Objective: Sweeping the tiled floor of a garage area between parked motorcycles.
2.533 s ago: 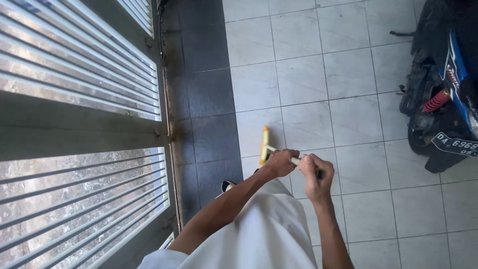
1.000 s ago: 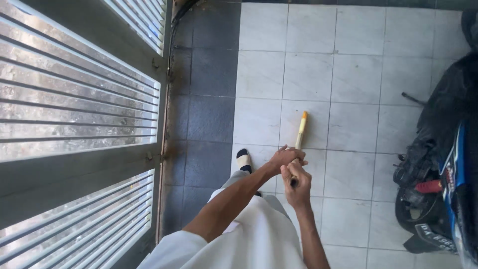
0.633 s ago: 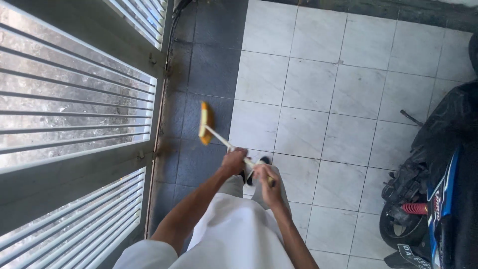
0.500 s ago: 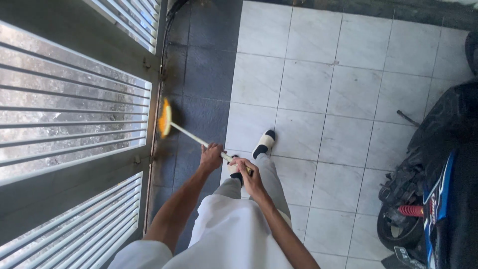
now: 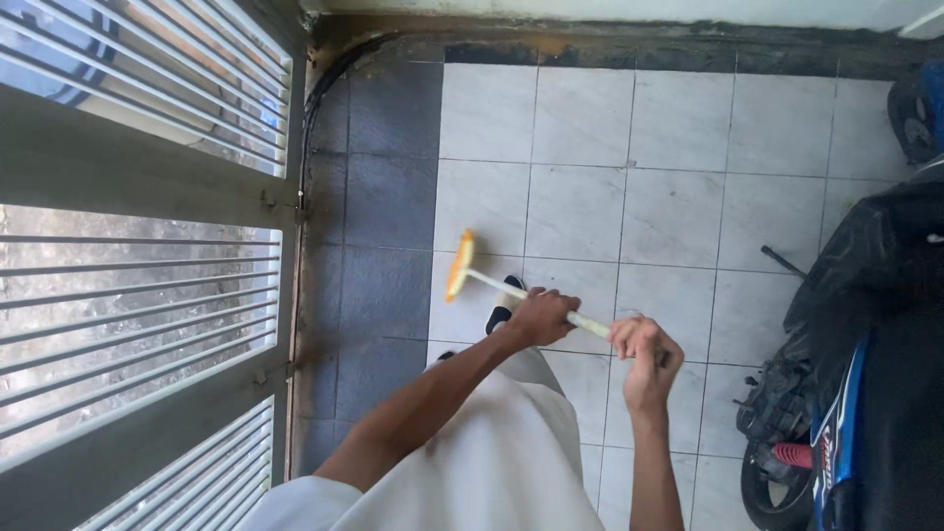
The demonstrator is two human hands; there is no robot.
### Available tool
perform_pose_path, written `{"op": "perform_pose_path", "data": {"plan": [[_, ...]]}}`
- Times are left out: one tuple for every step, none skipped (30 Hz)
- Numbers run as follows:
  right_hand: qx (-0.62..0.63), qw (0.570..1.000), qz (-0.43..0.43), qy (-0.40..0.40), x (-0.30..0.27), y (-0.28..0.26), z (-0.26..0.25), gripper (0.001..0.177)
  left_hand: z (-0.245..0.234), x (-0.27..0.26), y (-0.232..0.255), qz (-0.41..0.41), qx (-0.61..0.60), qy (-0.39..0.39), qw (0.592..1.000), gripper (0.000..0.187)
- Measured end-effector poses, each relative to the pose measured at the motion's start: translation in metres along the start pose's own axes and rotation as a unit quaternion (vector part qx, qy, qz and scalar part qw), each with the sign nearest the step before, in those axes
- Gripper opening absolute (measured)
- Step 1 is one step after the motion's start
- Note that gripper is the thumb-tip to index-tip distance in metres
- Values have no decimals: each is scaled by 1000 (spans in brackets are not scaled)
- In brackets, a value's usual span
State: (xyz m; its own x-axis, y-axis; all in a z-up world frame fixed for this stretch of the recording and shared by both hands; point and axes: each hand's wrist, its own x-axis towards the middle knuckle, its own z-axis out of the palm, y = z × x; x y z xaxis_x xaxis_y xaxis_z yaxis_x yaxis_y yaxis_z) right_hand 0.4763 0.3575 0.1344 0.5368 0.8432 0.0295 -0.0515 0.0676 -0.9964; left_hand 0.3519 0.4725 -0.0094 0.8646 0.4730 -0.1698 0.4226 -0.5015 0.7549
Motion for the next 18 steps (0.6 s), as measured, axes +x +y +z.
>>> {"op": "perform_pose_path", "data": {"plan": [[1, 1000, 3, -1, 10, -17, 3, 49, -6, 13, 11, -3, -1, -1, 1000, 19], [-53, 998, -13, -18, 21, -33, 8, 44, -13, 26, 22, -16, -13, -28, 999, 18], [-106, 993, -29, -35, 32, -49, 12, 39, -19, 39, 32, -31, -24, -54, 998, 26], [-104, 993, -27, -37, 38, -50, 15, 39, -16, 47, 28, -34, -24, -54, 998, 26], [-152, 986, -38, -58, 45, -50, 19, 35, -14, 53, 24, -22, -31, -57, 998, 26], [-200, 975, -50, -78, 52, -50, 24, 31, -13, 59, 18, -10, -38, -60, 997, 27], [-199, 976, -46, -82, 55, -45, 28, 31, -24, 60, 19, -15, -41, -60, 997, 27], [-205, 973, -53, -96, 58, -39, 31, 30, -35, 61, 20, -34, -50, -55, 997, 26], [-211, 969, -63, -108, 64, -33, 34, 30, -48, 66, 19, -51, -57, -49, 996, 25], [-210, 969, -62, -111, 67, -19, 37, 30, -40, 64, 1, -54, -58, -48, 996, 25], [-191, 974, -42, -110, 70, -7, 41, 29, -34, 63, -18, -55, -42, -27, 997, 25], [-172, 979, -22, -109, 73, 6, 47, 29, -28, 61, -38, -55, -26, -5, 998, 25], [-172, 978, -22, -113, 74, 27, 55, 29, -31, 55, -59, -58, -27, -2, 998, 25], [-132, 984, 24, -116, 74, 47, 65, 29, -34, 49, -81, -95, -6, -2, 995, 20], [-95, 986, 71, -118, 72, 67, 73, 29, -35, 41, -101, -132, 11, -1, 991, 20], [-97, 985, 73, -123, 75, 78, 90, 29, -41, 28, -128, -134, 7, 2, 991, 20], [-88, 976, 76, -182, 81, 91, 105, 27, -46, 20, -154, -198, 40, -15, 979, 24], [-79, 964, 79, -240, 85, 103, 120, 26, -50, 11, -181, -260, 72, -33, 962, 31]]}}
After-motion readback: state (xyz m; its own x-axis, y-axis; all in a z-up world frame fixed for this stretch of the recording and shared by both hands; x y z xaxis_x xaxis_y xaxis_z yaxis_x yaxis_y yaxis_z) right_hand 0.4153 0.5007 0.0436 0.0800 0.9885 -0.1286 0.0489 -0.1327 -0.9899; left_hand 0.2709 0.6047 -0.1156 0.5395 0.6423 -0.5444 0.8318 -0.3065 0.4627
